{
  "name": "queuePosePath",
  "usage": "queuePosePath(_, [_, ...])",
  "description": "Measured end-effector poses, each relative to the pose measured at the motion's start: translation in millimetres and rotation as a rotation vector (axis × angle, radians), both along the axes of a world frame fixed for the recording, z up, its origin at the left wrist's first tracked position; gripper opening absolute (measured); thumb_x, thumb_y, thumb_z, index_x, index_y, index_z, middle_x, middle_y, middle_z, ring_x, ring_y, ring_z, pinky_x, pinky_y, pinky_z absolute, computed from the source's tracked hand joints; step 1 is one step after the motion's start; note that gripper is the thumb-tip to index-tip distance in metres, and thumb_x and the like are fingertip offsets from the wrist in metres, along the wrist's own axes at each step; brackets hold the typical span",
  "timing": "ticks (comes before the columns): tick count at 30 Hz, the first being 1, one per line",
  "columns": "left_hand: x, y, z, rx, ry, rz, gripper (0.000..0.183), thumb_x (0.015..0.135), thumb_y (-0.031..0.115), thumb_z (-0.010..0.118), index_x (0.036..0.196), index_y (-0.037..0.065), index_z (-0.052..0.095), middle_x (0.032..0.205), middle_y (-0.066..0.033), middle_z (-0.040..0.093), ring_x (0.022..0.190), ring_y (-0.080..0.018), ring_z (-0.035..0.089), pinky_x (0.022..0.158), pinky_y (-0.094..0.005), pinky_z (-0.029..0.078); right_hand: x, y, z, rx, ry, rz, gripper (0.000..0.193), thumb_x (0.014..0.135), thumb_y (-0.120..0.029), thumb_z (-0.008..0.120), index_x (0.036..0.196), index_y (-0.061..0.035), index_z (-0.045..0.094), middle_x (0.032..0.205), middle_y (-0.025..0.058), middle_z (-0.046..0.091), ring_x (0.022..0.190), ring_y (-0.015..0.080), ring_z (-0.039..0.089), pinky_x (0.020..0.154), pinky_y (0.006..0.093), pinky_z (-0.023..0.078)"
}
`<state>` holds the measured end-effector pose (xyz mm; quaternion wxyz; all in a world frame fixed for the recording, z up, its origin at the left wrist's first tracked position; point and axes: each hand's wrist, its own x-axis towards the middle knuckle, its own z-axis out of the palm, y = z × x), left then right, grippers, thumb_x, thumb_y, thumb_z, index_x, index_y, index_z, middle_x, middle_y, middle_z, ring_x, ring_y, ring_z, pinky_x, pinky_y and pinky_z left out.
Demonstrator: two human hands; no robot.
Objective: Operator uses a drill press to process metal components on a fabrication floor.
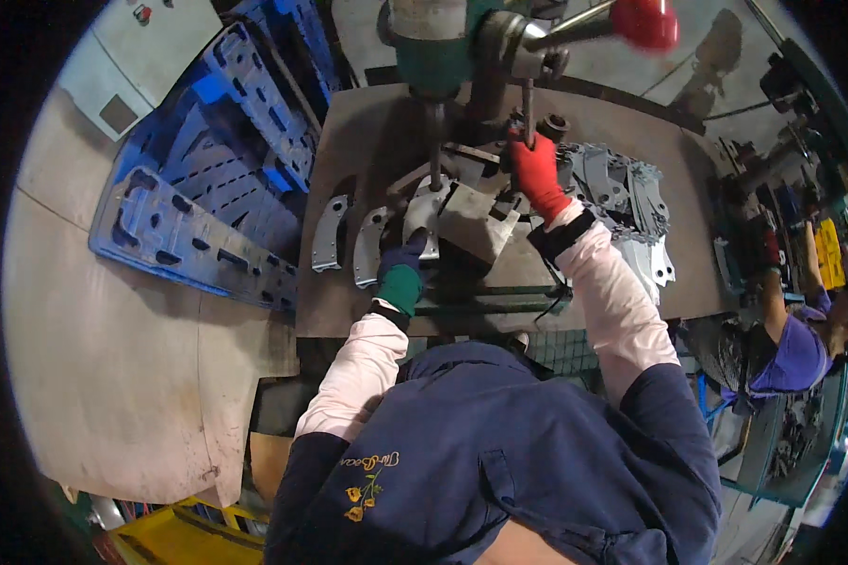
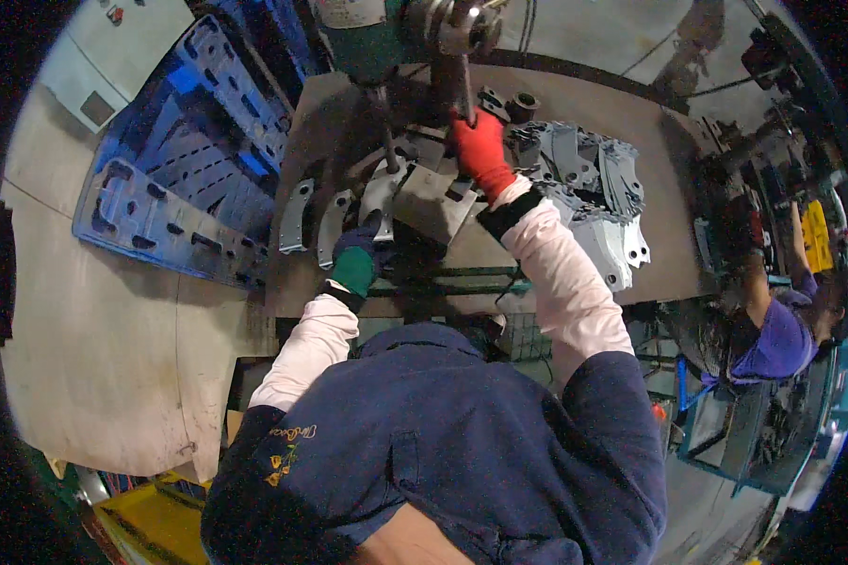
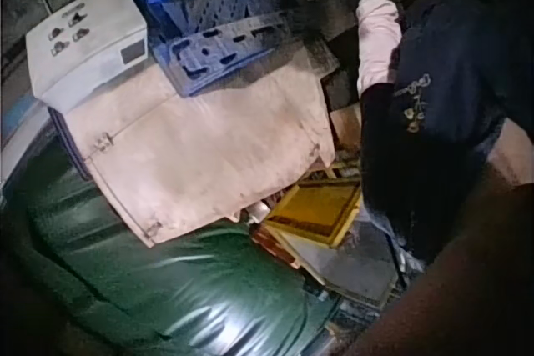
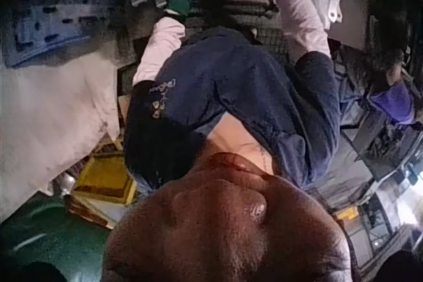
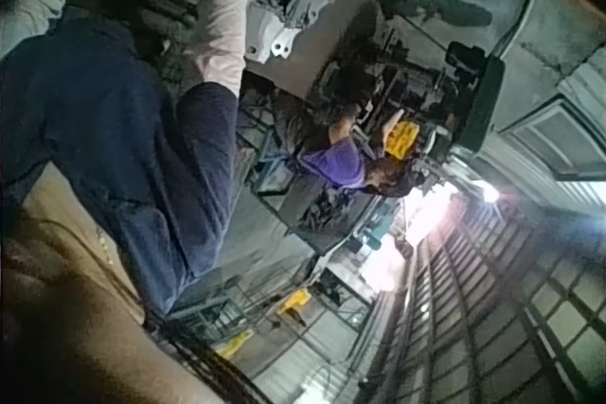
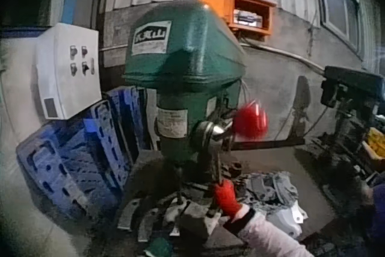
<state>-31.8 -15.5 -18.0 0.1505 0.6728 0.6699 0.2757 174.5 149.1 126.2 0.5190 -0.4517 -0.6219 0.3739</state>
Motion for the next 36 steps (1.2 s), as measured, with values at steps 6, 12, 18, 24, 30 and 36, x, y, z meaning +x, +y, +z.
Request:
queuePosePath(6, [35, 15, 64, -0.594, -1.436, 0.543, 0.054, 0.081, 0.04, 0.06, 0.125, 0.01, 0.047, 0.103, -0.0132, 0.06, 0.085, -0.0332, 0.059, 0.073, -0.0444, 0.049, -5, -84, 63, -0.396, 0.436, 0.201, 0.02, 0.088, -0.023, 0.053, 0.084, -0.003, 0.053, 0.06, -0.002, 0.048, 0.051, 0.0055, 0.042, 0.044, 0.0208, 0.034])
queuePosePath(12, [21, 17, 19, -0.361, -1.674, 0.499, 0.049, 0.081, 0.023, 0.064, 0.124, 0.012, 0.041, 0.101, -0.0101, 0.055, 0.078, -0.0282, 0.058, 0.067, -0.0369, 0.053, -12, -104, 120, 0.114, 0.292, 0.502, 0.026, 0.09, -0.029, 0.047, 0.091, -0.0036, 0.056, 0.065, 0.0016, 0.054, 0.054, 0.0111, 0.051, 0.046, 0.0238, 0.04])
queuePosePath(18, [23, 13, 13, -0.281, -1.688, 0.419, 0.051, 0.079, 0.024, 0.066, 0.125, 0.022, 0.043, 0.099, -0.0063, 0.056, 0.078, -0.0242, 0.058, 0.064, -0.0367, 0.052, -4, -69, 183, -0.122, 1.058, 1.163, 0.039, 0.087, -0.026, 0.054, 0.116, -0.0004, 0.048, 0.102, 0.0071, 0.06, 0.088, 0.0144, 0.056, 0.078, 0.0278, 0.047])
queuePosePath(24, [-3, 4, -47, 0.005, -0.809, 0.054, 0.038, 0.078, 0.024, 0.068, 0.112, 0.014, 0.054, 0.09, -0.0079, 0.059, 0.074, -0.0241, 0.059, 0.061, -0.0351, 0.053, -12, -73, 200, -0.641, 1.143, 1.349, 0.038, 0.089, -0.028, 0.051, 0.11, 0.0031, 0.049, 0.068, -0.0037, 0.045, 0.062, 0.007, 0.047, 0.057, 0.02, 0.041])
queuePosePath(30, [16, -48, 39, -0.218, -1.503, 0.267, 0.029, 0.082, 0.023, 0.062, 0.098, 0.0, 0.055, 0.09, -0.0119, 0.059, 0.076, -0.0215, 0.06, 0.067, -0.0307, 0.054, -3, -71, 200, -0.732, 1.165, 1.216, 0.034, 0.092, -0.025, 0.042, 0.109, 0.0033, 0.048, 0.068, -0.0022, 0.047, 0.059, 0.0081, 0.044, 0.055, 0.0214, 0.038])
queuePosePath(36, [-27, -120, -4, -0.189, -0.593, 0.133, 0.047, 0.08, 0.01, 0.059, 0.125, 0.009, 0.046, 0.108, -0.0208, 0.055, 0.094, -0.0345, 0.057, 0.081, -0.0402, 0.047, -11, -85, 204, -0.272, 0.954, 0.667, 0.034, 0.091, -0.028, 0.044, 0.11, 0.0, 0.049, 0.084, 0.0016, 0.057, 0.066, 0.0087, 0.05, 0.059, 0.0207, 0.042])
